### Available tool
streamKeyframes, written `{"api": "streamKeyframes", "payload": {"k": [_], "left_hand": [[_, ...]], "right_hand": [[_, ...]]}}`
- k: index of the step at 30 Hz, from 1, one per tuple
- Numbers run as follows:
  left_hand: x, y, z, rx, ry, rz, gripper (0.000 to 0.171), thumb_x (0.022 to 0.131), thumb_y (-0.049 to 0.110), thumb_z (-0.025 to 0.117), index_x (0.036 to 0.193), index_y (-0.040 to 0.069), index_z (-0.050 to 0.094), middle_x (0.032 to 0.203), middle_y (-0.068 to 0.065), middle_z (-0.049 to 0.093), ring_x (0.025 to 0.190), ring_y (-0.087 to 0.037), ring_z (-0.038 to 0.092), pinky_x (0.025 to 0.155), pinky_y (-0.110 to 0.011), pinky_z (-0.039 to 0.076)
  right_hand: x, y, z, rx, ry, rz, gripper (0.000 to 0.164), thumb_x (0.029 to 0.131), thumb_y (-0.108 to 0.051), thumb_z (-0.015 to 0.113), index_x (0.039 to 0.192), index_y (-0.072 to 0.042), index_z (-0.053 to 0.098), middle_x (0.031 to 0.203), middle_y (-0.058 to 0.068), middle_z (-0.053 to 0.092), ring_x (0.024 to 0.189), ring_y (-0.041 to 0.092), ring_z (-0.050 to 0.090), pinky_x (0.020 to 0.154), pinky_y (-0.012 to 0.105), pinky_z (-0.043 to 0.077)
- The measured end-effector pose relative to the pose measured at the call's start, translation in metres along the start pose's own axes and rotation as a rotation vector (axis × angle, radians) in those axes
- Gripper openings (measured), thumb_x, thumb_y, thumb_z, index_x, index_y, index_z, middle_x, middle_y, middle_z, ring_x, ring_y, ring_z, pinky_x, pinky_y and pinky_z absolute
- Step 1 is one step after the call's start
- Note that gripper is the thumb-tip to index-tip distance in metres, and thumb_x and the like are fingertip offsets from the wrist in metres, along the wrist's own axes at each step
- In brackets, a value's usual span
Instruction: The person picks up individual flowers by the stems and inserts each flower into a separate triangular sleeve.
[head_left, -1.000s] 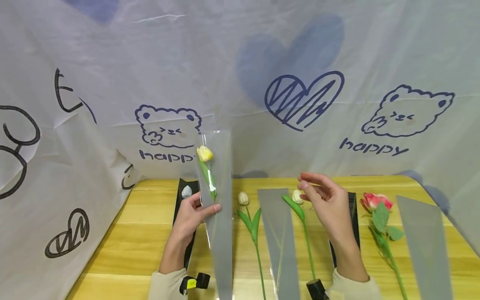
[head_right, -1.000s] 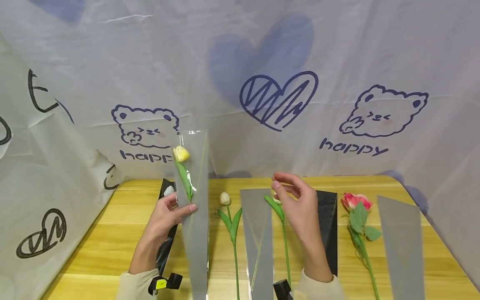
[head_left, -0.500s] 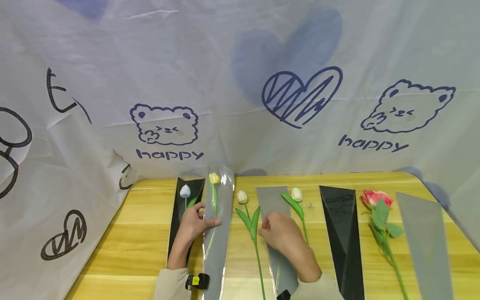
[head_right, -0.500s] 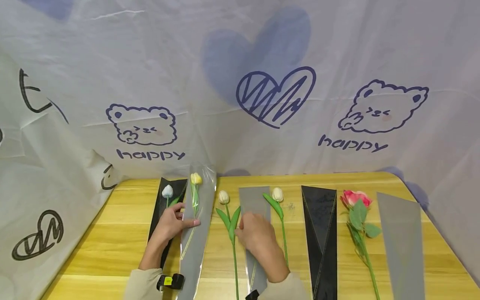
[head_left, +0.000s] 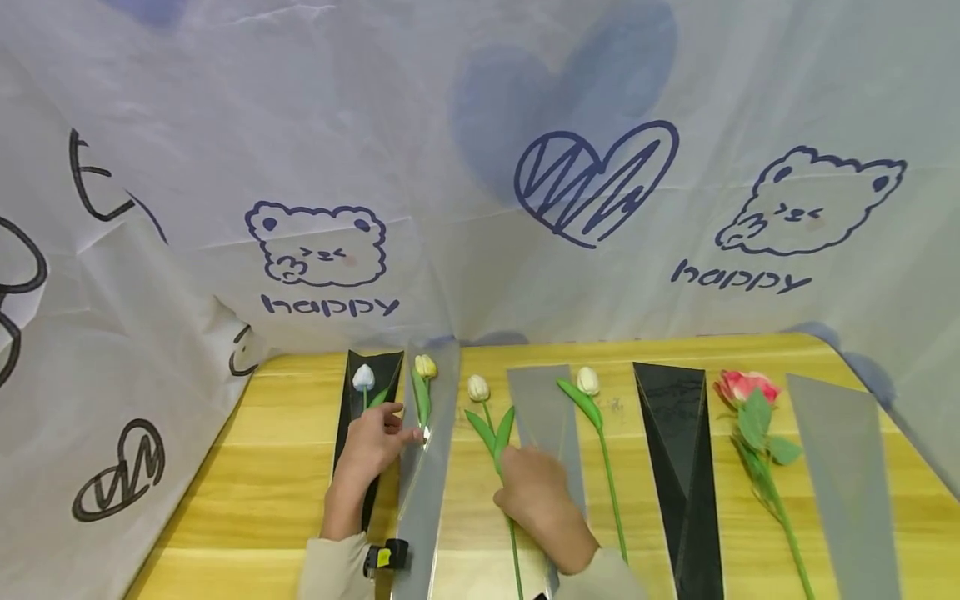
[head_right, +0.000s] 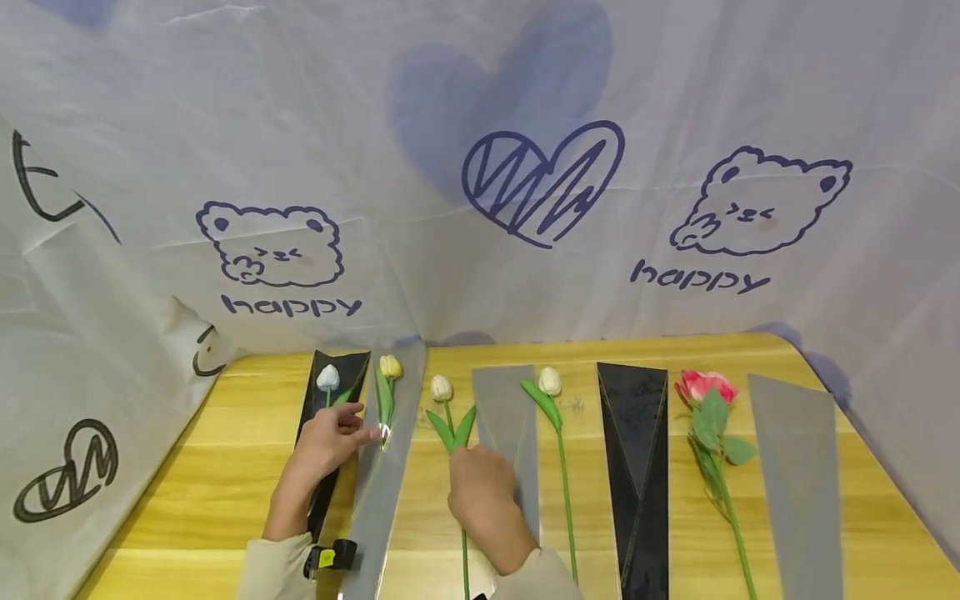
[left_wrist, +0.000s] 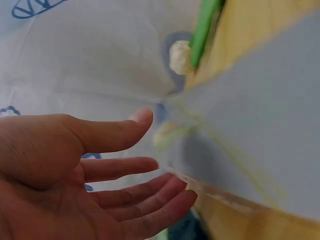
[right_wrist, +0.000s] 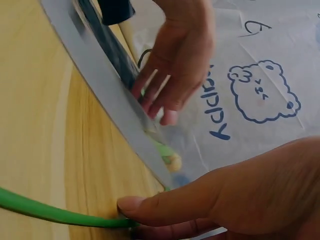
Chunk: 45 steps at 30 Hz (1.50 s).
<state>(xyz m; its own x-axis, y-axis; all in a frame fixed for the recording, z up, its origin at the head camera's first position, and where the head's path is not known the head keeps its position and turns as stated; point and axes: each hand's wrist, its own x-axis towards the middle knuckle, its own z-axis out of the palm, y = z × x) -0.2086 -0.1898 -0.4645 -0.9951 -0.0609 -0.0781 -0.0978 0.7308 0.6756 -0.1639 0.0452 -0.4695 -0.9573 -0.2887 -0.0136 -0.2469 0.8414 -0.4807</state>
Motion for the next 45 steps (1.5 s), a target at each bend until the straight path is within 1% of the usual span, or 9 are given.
{"api": "streamKeyframes", "payload": {"k": [6, 11, 18, 25, 28, 32, 37, 40, 45], "left_hand": [[0.001, 0.012, -0.005, -0.033, -0.045, 0.031, 0.049, 0.097, 0.014, 0.073, 0.138, -0.007, 0.058, 0.132, -0.031, 0.061, 0.121, -0.046, 0.060, 0.090, -0.053, 0.055], [0.002, 0.015, 0.001, -0.086, -0.069, 0.050, 0.046, 0.098, 0.011, 0.071, 0.139, -0.006, 0.058, 0.122, -0.023, 0.067, 0.115, -0.042, 0.064, 0.088, -0.049, 0.056], [0.005, 0.030, 0.010, -0.129, -0.073, 0.106, 0.038, 0.098, 0.007, 0.070, 0.134, -0.005, 0.063, 0.109, -0.014, 0.071, 0.106, -0.036, 0.068, 0.081, -0.044, 0.057], [0.014, 0.067, 0.056, -0.128, -0.173, 0.213, 0.040, 0.100, 0.012, 0.068, 0.133, -0.008, 0.061, 0.109, -0.019, 0.071, 0.103, -0.036, 0.069, 0.081, -0.044, 0.058], [0.023, 0.084, 0.080, -0.038, -0.161, 0.227, 0.045, 0.101, 0.022, 0.069, 0.131, -0.010, 0.061, 0.117, -0.025, 0.068, 0.111, -0.041, 0.065, 0.091, -0.049, 0.055], [0.032, 0.101, 0.107, 0.136, -0.086, 0.180, 0.051, 0.097, 0.035, 0.072, 0.120, -0.011, 0.064, 0.119, -0.030, 0.059, 0.111, -0.047, 0.056, 0.093, -0.055, 0.050], [0.034, 0.110, 0.132, 0.356, -0.011, 0.093, 0.088, 0.085, 0.054, 0.080, 0.141, -0.008, 0.052, 0.131, -0.030, 0.047, 0.116, -0.047, 0.050, 0.091, -0.055, 0.050], [0.031, 0.110, 0.138, 0.434, -0.014, 0.084, 0.100, 0.079, 0.058, 0.083, 0.147, -0.006, 0.047, 0.136, -0.029, 0.043, 0.120, -0.046, 0.047, 0.093, -0.054, 0.049], [0.026, 0.104, 0.129, 0.374, -0.082, 0.132, 0.083, 0.080, 0.043, 0.088, 0.144, 0.002, 0.055, 0.129, -0.025, 0.044, 0.110, -0.042, 0.047, 0.085, -0.053, 0.050]], "right_hand": [[0.001, 0.000, -0.001, 0.013, 0.081, -0.033, 0.038, 0.077, 0.017, 0.069, 0.063, -0.010, 0.047, 0.057, 0.000, 0.042, 0.051, 0.015, 0.039, 0.045, 0.032, 0.041], [0.005, 0.003, -0.011, 0.012, 0.083, 0.002, 0.031, 0.083, 0.016, 0.065, 0.065, -0.007, 0.053, 0.059, 0.003, 0.046, 0.053, 0.016, 0.042, 0.046, 0.032, 0.043], [0.012, 0.017, -0.052, 0.146, 0.046, 0.092, 0.038, 0.091, 0.005, 0.066, 0.060, -0.010, 0.049, 0.055, -0.001, 0.041, 0.048, 0.014, 0.041, 0.043, 0.025, 0.037], [0.004, 0.052, -0.089, 0.195, 0.097, 0.180, 0.014, 0.096, -0.005, 0.069, 0.082, -0.006, 0.068, 0.068, 0.002, 0.056, 0.057, 0.017, 0.051, 0.053, 0.030, 0.042], [-0.003, 0.064, -0.101, 0.192, 0.110, 0.185, 0.008, 0.098, -0.006, 0.068, 0.091, -0.004, 0.071, 0.074, 0.003, 0.060, 0.060, 0.018, 0.053, 0.057, 0.032, 0.043], [-0.010, 0.073, -0.114, 0.193, 0.138, 0.177, 0.007, 0.098, -0.007, 0.067, 0.096, -0.004, 0.073, 0.082, 0.003, 0.066, 0.065, 0.018, 0.056, 0.060, 0.035, 0.046], [-0.018, 0.078, -0.124, 0.194, 0.173, 0.189, 0.008, 0.098, -0.009, 0.069, 0.100, -0.003, 0.074, 0.088, 0.004, 0.070, 0.068, 0.018, 0.059, 0.061, 0.036, 0.049], [-0.022, 0.083, -0.127, 0.207, 0.191, 0.198, 0.008, 0.098, -0.009, 0.068, 0.101, -0.003, 0.073, 0.087, 0.005, 0.068, 0.066, 0.018, 0.058, 0.059, 0.034, 0.048], [-0.024, 0.091, -0.129, 0.252, 0.230, 0.186, 0.009, 0.098, -0.008, 0.068, 0.101, -0.001, 0.072, 0.083, 0.005, 0.066, 0.063, 0.017, 0.056, 0.058, 0.033, 0.048]]}}
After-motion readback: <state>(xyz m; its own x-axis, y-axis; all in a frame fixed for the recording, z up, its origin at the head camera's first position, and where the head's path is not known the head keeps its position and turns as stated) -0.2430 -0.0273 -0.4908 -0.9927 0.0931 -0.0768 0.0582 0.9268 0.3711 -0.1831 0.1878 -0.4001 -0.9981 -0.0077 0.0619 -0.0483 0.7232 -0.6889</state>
